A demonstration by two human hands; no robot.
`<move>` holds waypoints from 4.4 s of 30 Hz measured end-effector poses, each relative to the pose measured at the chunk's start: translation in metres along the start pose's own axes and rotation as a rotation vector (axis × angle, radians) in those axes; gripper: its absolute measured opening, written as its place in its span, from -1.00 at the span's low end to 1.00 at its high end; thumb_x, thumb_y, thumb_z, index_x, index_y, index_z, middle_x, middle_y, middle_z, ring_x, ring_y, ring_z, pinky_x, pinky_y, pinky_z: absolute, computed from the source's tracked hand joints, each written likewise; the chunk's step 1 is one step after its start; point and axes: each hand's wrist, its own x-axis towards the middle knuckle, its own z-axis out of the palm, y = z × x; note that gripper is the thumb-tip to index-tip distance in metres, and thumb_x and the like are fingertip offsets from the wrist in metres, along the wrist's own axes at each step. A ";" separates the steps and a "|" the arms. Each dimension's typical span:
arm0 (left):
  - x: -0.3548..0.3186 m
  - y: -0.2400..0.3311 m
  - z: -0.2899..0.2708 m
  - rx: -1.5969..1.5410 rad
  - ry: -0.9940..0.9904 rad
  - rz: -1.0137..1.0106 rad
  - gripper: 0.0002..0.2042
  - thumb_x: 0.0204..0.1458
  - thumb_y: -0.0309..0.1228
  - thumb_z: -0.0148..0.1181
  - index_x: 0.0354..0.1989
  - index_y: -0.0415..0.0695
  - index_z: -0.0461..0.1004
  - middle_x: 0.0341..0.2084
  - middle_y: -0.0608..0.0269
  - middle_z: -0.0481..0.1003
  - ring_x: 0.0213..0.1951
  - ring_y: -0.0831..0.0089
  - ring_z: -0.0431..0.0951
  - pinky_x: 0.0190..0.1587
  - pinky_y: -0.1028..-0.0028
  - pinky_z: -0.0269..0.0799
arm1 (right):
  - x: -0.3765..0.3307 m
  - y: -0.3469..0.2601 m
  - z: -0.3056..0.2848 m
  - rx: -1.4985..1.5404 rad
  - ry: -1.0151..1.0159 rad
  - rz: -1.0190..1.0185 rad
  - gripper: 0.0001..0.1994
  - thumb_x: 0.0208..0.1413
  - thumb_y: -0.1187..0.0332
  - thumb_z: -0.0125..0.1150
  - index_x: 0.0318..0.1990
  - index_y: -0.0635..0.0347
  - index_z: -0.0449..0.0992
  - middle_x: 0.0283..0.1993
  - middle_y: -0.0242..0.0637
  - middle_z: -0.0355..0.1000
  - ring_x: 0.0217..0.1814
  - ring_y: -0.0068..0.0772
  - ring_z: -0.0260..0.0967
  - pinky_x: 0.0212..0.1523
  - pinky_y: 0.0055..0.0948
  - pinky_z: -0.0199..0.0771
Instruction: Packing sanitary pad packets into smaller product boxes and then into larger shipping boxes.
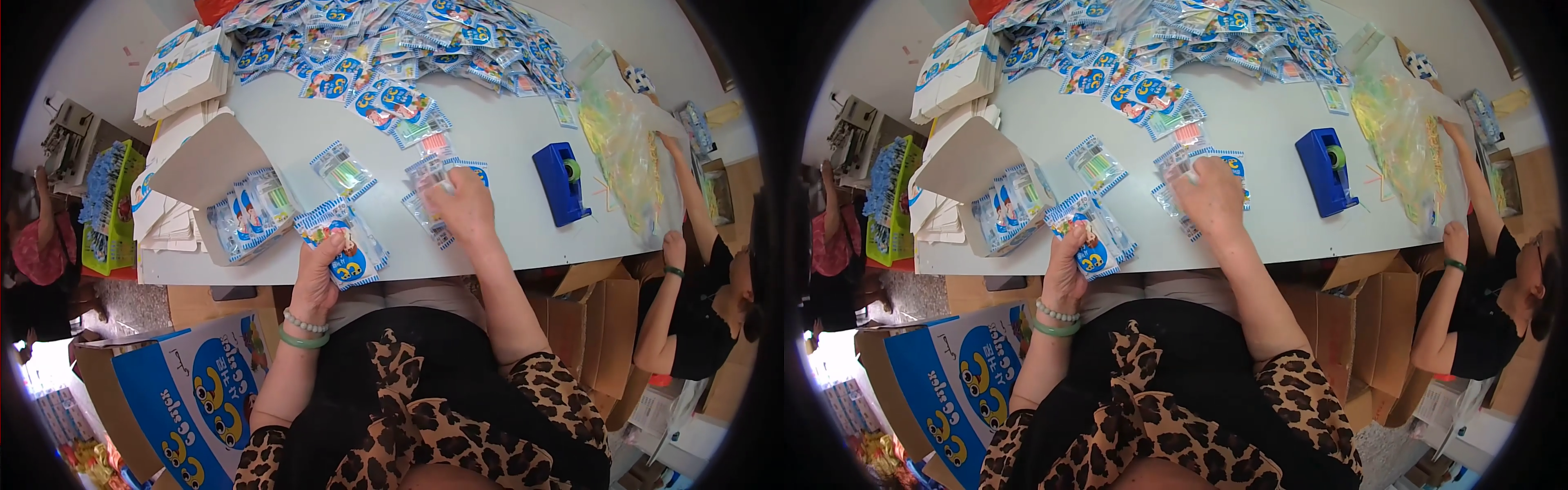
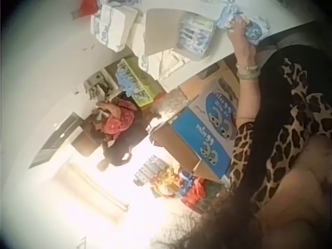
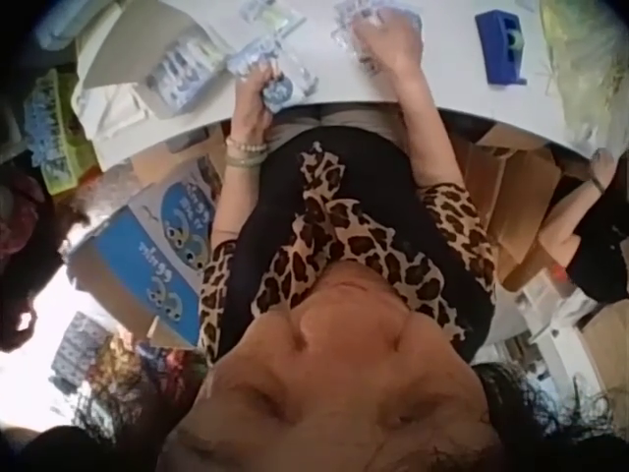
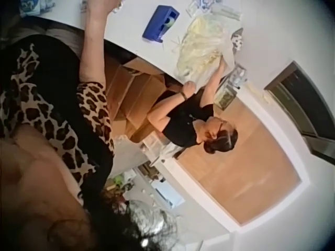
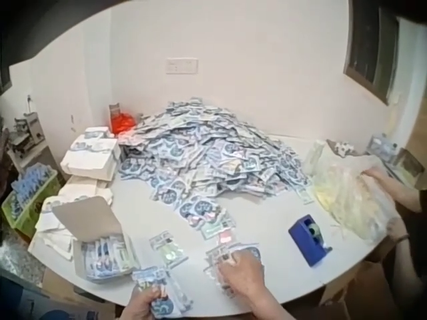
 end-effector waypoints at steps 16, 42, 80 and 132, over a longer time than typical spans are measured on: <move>-0.002 -0.003 -0.002 -0.024 -0.003 -0.007 -0.64 -0.02 -0.38 0.33 -0.08 -0.19 0.38 -0.27 0.29 0.51 -0.24 0.48 0.57 -0.11 0.44 0.54 | -0.013 0.013 -0.037 0.187 -0.119 0.358 -0.45 -0.19 0.15 0.33 -0.03 0.28 0.39 -0.07 -0.03 0.42 -0.01 -0.01 0.40 0.00 -0.19 0.37; -0.021 0.005 0.009 -0.006 0.021 -0.006 -0.74 -0.01 -0.44 0.28 -0.16 -0.18 0.42 -0.41 0.31 0.51 -0.39 0.54 0.53 -0.26 0.51 0.50 | 0.041 -0.091 0.078 0.033 -0.165 -0.240 -0.61 -0.10 0.13 0.28 -0.24 0.29 0.52 -0.18 -0.05 0.40 -0.07 -0.08 0.38 -0.06 -0.14 0.37; -0.025 0.007 -0.003 -0.135 -0.176 0.200 -0.81 -0.01 -0.35 0.32 -0.35 -0.16 0.45 -0.47 0.34 0.50 -0.43 0.62 0.48 -0.30 0.59 0.44 | 0.163 -0.012 0.045 -0.654 -0.061 -0.348 -0.38 -0.04 0.16 0.22 0.19 0.20 0.28 0.15 -0.01 0.29 0.19 0.06 0.24 0.15 -0.07 0.28; -0.016 0.028 0.035 0.090 0.017 0.147 -0.55 -0.17 -0.63 0.29 -0.03 -0.26 0.34 -0.23 0.20 0.52 -0.21 0.44 0.57 -0.16 0.47 0.53 | -0.063 -0.075 0.016 1.091 -0.622 -0.169 -0.34 0.15 0.17 0.15 0.27 0.34 0.02 0.16 -0.17 0.24 0.19 -0.37 0.22 0.21 -0.36 0.21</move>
